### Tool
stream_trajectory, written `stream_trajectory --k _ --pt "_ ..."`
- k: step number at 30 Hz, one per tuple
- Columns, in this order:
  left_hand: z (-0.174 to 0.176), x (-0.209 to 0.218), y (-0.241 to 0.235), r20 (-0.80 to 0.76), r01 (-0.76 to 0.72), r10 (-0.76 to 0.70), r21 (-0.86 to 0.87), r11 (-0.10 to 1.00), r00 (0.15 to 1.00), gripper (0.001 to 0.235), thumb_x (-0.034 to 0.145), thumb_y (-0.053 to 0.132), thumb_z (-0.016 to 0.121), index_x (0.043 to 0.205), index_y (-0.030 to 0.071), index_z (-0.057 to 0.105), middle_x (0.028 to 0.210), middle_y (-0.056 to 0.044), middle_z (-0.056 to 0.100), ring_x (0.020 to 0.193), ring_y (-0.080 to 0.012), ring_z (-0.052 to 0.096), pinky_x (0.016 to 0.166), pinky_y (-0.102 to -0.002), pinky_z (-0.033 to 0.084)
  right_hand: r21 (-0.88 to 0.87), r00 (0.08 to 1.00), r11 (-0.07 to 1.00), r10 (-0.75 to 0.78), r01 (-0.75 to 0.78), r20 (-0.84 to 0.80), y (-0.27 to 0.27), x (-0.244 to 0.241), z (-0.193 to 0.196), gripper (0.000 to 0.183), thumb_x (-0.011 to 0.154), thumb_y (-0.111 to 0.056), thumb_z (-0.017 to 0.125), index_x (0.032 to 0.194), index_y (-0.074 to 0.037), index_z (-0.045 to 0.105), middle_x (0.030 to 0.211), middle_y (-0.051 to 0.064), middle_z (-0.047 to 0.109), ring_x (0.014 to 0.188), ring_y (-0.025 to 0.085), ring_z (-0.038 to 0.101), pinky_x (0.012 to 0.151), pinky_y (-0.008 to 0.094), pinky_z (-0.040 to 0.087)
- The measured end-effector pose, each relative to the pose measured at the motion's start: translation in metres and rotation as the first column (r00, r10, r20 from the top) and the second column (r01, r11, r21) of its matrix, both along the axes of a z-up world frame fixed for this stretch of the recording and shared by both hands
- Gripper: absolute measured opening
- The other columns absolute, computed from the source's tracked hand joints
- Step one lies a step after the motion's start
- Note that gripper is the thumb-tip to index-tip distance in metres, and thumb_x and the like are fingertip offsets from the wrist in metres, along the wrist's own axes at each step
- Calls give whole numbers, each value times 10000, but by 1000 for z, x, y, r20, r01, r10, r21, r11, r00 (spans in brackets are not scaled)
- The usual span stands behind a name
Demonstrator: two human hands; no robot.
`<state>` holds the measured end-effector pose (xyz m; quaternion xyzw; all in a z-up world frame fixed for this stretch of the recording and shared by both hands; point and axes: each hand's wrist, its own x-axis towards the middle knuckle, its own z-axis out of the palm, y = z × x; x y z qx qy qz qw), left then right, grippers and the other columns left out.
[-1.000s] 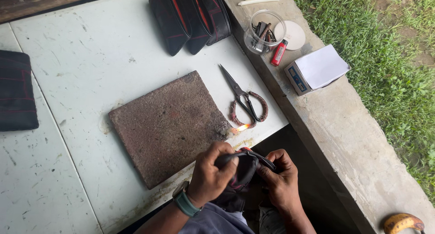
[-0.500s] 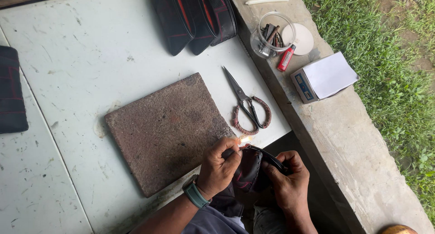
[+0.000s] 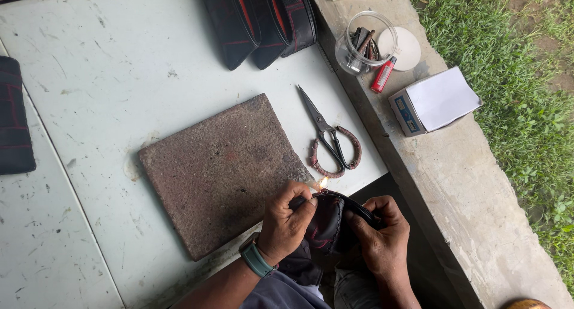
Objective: The person hand-sews black pouches with red stitching on a white workbench. They repeatedly stitch the edges, turn the pouches inside out, and use a lighter to melt the thread ends. Finished pouches are stacked on the table.
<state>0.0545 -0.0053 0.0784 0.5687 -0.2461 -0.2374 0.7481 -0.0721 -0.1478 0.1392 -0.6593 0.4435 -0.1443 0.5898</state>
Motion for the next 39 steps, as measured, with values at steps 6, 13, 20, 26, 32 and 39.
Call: stream_trajectory --k 6,13,20,26,32,39 --pt "4 -6 7 135 -54 51 19 998 990 117 1000 8 626 970 86 544 633 46 507 536 -8 494 445 -226 355 -135 995 987 86 -92 -49 -1 -1 -3 207 843 -47 797 890 -41 595 724 25 639 614 57 595 495 220 472" --pt "6 -13 10 168 -106 107 -19 994 980 107 1027 24 632 1006 77 542 731 24 533 584 -28 489 484 -242 369 -160 992 983 81 -95 -92 -4 3 1 207 841 -69 795 900 -41 599 731 24 652 640 51 613 514 214 484" --pt "1 -13 4 77 -56 56 -4 998 995 103 1031 38 628 1003 81 539 711 34 516 565 -8 470 457 -216 350 -199 991 973 98 -114 -87 -8 9 6 209 853 -72 793 906 -37 593 745 32 649 656 55 613 516 215 483" --pt "-1 -14 3 73 -61 61 -5 998 995 107 1029 36 631 1006 83 538 730 35 517 572 -4 468 464 -214 356 -228 988 965 102 -126 -116 -9 10 8 214 843 -73 799 898 -36 596 729 36 655 651 63 624 512 220 479" --pt "2 -13 -1 12 -35 36 -28 999 999 104 1038 35 627 1019 78 535 769 38 507 629 -4 455 520 -210 385 -229 985 968 69 -104 -157 -9 10 12 197 838 -70 797 889 -29 611 719 41 669 642 72 634 512 225 494" --pt "3 -11 -2 -55 -6 4 -40 999 998 93 1019 29 602 1012 68 517 930 31 610 623 -4 444 507 -212 381 -201 979 975 52 -93 -198 -10 11 14 195 829 -63 791 899 -31 612 717 38 659 636 76 642 499 234 502"
